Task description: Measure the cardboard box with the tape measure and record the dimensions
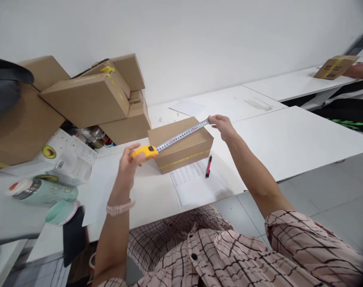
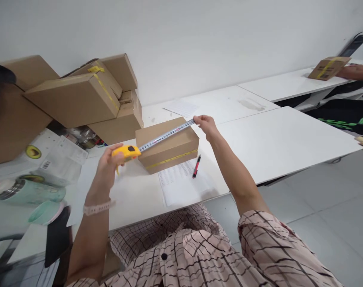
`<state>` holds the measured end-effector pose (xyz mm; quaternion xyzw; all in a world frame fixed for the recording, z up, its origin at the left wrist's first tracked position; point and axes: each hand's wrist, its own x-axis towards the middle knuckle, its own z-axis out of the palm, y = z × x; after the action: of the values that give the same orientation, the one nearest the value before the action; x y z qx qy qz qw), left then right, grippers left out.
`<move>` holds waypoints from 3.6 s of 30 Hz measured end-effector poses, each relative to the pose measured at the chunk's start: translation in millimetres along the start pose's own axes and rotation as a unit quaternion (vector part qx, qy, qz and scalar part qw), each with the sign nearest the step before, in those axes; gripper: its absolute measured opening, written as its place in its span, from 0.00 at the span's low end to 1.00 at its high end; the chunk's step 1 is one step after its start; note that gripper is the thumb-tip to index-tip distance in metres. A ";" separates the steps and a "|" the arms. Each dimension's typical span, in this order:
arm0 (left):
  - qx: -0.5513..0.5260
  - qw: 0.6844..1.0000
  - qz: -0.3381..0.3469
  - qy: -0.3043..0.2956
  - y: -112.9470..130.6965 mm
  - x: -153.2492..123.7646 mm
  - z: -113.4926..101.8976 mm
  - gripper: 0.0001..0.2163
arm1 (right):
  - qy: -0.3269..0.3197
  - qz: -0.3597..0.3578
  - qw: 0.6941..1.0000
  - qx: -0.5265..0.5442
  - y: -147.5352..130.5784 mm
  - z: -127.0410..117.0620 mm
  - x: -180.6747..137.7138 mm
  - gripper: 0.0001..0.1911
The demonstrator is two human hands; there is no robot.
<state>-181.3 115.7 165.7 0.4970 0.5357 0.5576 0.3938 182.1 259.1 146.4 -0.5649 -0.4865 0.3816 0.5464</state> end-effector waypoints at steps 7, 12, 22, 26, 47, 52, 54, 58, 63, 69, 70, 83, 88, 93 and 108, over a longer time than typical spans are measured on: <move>-0.247 0.877 -0.247 -0.330 -11.9 -119.0 97.8 0.37 | -0.207 -0.120 0.964 -0.115 -36.1 42.6 12.8 0.17; -0.298 0.902 -0.203 -0.238 -0.7 -95.3 144.2 0.28 | -0.250 -0.160 0.903 -0.310 -45.1 100.0 44.9 0.19; -0.284 0.909 -0.233 -0.196 -1.9 -90.9 162.8 0.31 | -0.276 -0.115 0.890 -0.344 -21.6 112.4 66.2 0.19; -0.280 0.911 -0.234 -0.193 -6.5 -89.0 166.2 0.30 | -0.270 -0.105 0.905 -0.310 -23.4 116.1 65.6 0.20; -0.098 0.993 -0.063 -0.004 -29.8 -39.6 31.3 0.32 | -0.149 -0.106 0.964 -0.193 -1.7 -5.3 -62.1 0.33; -0.064 0.997 -0.021 -0.028 4.8 0.4 22.8 0.30 | -0.105 -0.157 0.909 -0.371 -53.0 16.2 -28.6 0.27; -0.053 0.998 -0.006 -0.017 11.5 4.4 26.0 0.30 | -0.096 -0.205 0.886 -0.405 -62.9 28.7 -14.4 0.25; -0.069 0.997 0.025 -0.028 4.2 -24.4 52.3 0.32 | -0.119 -0.240 0.863 -0.428 -71.1 60.5 5.2 0.20; -0.141 0.974 -0.087 -0.152 -34.4 -83.6 103.2 0.29 | -0.096 -0.218 0.870 -0.432 -71.5 88.2 12.0 0.30; -0.191 0.956 -0.134 -0.178 -54.1 -99.0 135.1 0.32 | -0.081 -0.206 0.883 -0.415 -71.5 94.0 11.8 0.37; -0.194 0.955 -0.135 -0.180 -55.0 -98.7 136.7 0.32 | -0.078 -0.205 0.884 -0.413 -71.8 94.5 11.7 0.37; -0.144 0.967 -0.140 -0.156 -74.4 -103.3 143.2 0.31 | -0.068 -0.211 0.895 -0.388 -63.1 98.1 20.3 0.29; -0.124 0.971 -0.139 -0.153 -79.2 -100.6 145.5 0.32 | -0.067 -0.217 0.894 -0.387 -61.4 98.1 22.5 0.30; -0.137 0.966 -0.136 -0.170 -83.3 -104.7 142.2 0.33 | -0.058 -0.220 0.882 -0.412 -60.9 99.0 21.7 0.33; -0.058 0.983 -0.119 -0.129 -120.2 -161.6 95.0 0.37 | 0.055 -0.345 0.878 -0.326 20.5 56.7 -118.4 0.20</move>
<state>-68.2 -7.9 19.0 0.4738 0.5028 0.4678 0.5513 102.3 160.0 107.9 -0.5277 -0.7166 -0.0434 0.4540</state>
